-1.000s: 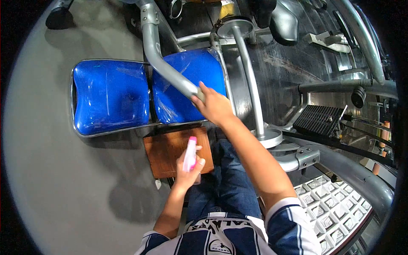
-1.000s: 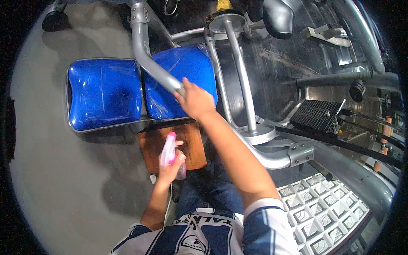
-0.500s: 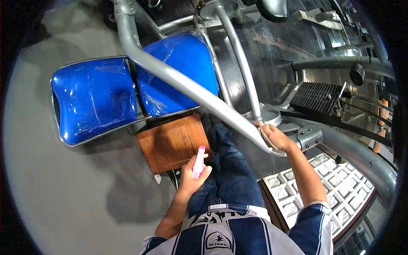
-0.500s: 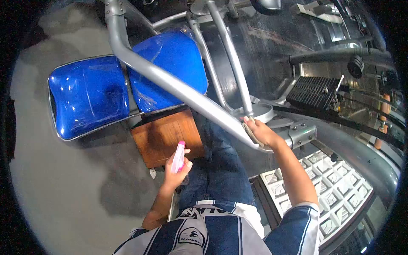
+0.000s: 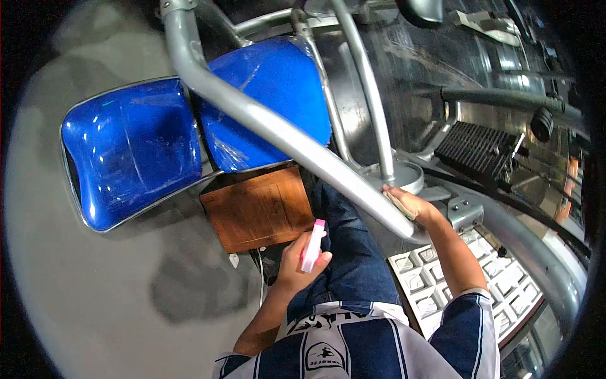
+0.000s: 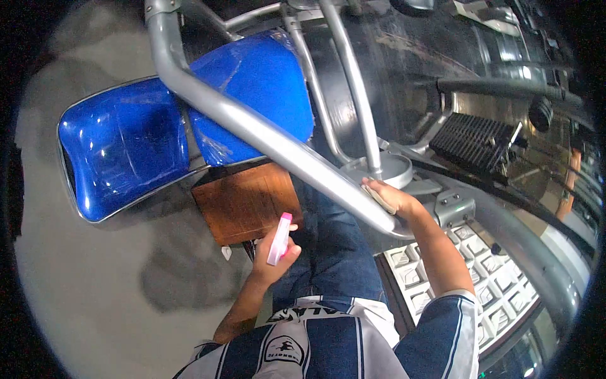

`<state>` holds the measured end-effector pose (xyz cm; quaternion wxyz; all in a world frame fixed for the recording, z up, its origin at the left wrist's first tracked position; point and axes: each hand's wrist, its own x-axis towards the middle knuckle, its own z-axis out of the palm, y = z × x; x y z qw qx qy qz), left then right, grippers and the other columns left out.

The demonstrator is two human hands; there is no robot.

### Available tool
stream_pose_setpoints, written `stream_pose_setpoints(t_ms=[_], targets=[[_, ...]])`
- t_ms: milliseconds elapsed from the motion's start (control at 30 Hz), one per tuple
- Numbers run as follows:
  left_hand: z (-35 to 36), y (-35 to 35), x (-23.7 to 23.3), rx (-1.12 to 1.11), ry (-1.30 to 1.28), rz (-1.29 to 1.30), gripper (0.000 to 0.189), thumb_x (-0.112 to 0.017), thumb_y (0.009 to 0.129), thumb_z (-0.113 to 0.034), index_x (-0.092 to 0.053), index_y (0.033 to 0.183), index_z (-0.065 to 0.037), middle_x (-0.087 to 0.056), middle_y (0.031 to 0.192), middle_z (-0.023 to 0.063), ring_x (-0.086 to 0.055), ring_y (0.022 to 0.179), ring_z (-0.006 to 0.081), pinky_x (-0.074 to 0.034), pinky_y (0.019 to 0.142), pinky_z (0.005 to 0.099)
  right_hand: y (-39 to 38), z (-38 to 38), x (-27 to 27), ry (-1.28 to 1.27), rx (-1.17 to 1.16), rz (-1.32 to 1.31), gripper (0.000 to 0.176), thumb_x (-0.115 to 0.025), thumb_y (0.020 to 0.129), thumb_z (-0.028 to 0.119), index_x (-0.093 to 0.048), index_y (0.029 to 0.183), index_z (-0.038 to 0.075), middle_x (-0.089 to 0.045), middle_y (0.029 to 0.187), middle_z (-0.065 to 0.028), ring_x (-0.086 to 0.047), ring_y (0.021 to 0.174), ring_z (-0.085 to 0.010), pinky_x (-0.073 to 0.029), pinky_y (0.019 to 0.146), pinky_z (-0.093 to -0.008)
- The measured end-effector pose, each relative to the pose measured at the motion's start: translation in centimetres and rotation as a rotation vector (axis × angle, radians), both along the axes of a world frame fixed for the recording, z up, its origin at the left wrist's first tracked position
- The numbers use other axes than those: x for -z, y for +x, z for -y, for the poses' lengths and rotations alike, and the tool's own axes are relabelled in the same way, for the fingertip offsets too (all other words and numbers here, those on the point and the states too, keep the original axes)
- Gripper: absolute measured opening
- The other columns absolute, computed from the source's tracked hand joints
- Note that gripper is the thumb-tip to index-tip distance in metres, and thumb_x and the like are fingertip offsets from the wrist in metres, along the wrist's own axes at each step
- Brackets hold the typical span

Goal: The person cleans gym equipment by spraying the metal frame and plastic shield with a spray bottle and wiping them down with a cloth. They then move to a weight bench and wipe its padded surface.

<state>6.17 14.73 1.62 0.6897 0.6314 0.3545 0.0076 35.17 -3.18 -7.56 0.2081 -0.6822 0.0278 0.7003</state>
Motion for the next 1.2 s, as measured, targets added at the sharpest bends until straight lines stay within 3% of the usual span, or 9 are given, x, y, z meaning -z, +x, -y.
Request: stream_pose_setpoints(t_ms=[367,500,667,733,800,900,967,1133,1200], targets=[[-1.2,0.6,1.6,-0.181,0.055,-0.072,0.048,-0.076,0.082,-0.026,-0.058,0.122,-0.006,-0.066,0.086,0.0098,-0.067,0.074,0.0256,-0.054,0.072,0.0382,-0.1,-5.6,5.1,-0.046,0.344,-0.268,0.046,-0.055,0.095,0.046,-0.067,0.112,0.005,-0.072,0.089,-0.0054,-0.068,0.076,-0.0124,-0.055,0.068,-0.0287],[-1.1,0.4,1.8,-0.168,0.021,-0.102,0.047,-0.074,0.083,-0.027,-0.058,0.121,-0.005,-0.067,0.090,0.0107,-0.067,0.077,0.0277,-0.054,0.074,0.0403,-0.8,-18.7,2.4,0.096,0.399,-0.259,0.058,-0.052,0.095,0.057,-0.062,0.124,0.008,-0.070,0.100,-0.0076,-0.066,0.080,-0.0175,-0.055,0.073,-0.0313],[-0.4,0.1,2.0,-0.219,0.086,-0.051,0.046,-0.074,0.083,-0.028,-0.058,0.120,-0.005,-0.067,0.100,0.0132,-0.067,0.082,0.0309,-0.054,0.077,0.0413,-3.0,-36.7,-0.4,0.774,0.465,-0.132,0.051,-0.037,0.104,0.047,-0.058,0.130,0.008,-0.064,0.117,-0.0068,-0.059,0.101,-0.0175,-0.045,0.093,-0.0314],[-0.1,0.0,2.3,-0.228,0.070,-0.047,0.046,-0.074,0.083,-0.029,-0.058,0.119,-0.005,-0.067,0.103,0.0141,-0.067,0.084,0.0325,-0.054,0.077,0.0415,-3.5,-42.0,-2.0,1.173,0.124,0.296,0.047,-0.039,0.103,0.041,-0.059,0.130,0.007,-0.059,0.129,-0.0129,-0.055,0.117,-0.0241,-0.042,0.101,-0.0323],[0.2,0.0,2.4,-0.255,0.136,0.011,0.044,-0.073,0.083,-0.015,-0.055,0.122,-0.008,-0.061,0.070,0.0025,-0.060,0.062,0.0140,-0.050,0.064,0.0310,-5.3,-44.3,-3.8,1.217,-0.266,0.734,0.045,-0.041,0.102,0.042,-0.058,0.134,0.017,-0.046,0.147,-0.0160,-0.042,0.136,-0.0306,-0.032,0.112,-0.0393],[0.6,-0.3,2.1,-0.235,0.149,0.024,0.043,-0.073,0.084,-0.016,-0.055,0.123,-0.008,-0.060,0.069,0.0024,-0.059,0.060,0.0144,-0.050,0.063,0.0313,-5.7,-43.2,-2.8,1.266,-0.195,0.643,0.058,-0.058,0.090,0.046,-0.052,0.141,0.019,-0.026,0.158,-0.0180,-0.021,0.146,-0.0446,-0.008,0.117,-0.0593],[1.1,-0.6,2.1,-0.246,0.183,0.037,0.044,-0.073,0.084,-0.016,-0.055,0.123,-0.009,-0.060,0.069,0.0020,-0.059,0.060,0.0139,-0.050,0.063,0.0313,-6.4,-39.8,-5.2,1.457,-0.826,1.337,0.043,-0.046,0.099,0.040,-0.067,0.122,0.009,-0.050,0.145,-0.0117,-0.040,0.138,-0.0317,-0.026,0.115,-0.0504],[2.7,-1.6,2.0,-0.245,0.185,0.066,0.044,-0.073,0.084,-0.017,-0.056,0.124,-0.009,-0.059,0.069,0.0010,-0.058,0.061,0.0134,-0.049,0.063,0.0313,-8.4,-36.9,-7.8,1.233,-1.570,1.562,0.035,-0.054,0.092,0.040,-0.075,0.107,0.016,-0.058,0.138,-0.0027,-0.043,0.136,-0.0268,-0.012,0.119,-0.0581],[3.0,-1.9,1.3,-0.202,0.144,0.018,0.043,-0.074,0.083,-0.019,-0.058,0.122,-0.008,-0.059,0.072,0.0023,-0.060,0.064,0.0158,-0.050,0.064,0.0324,-10.3,-36.4,-9.2,0.745,-2.329,1.297,0.032,-0.053,0.093,0.036,-0.074,0.110,0.019,-0.065,0.128,-0.0006,-0.048,0.133,-0.0258,-0.007,0.119,-0.0581]])
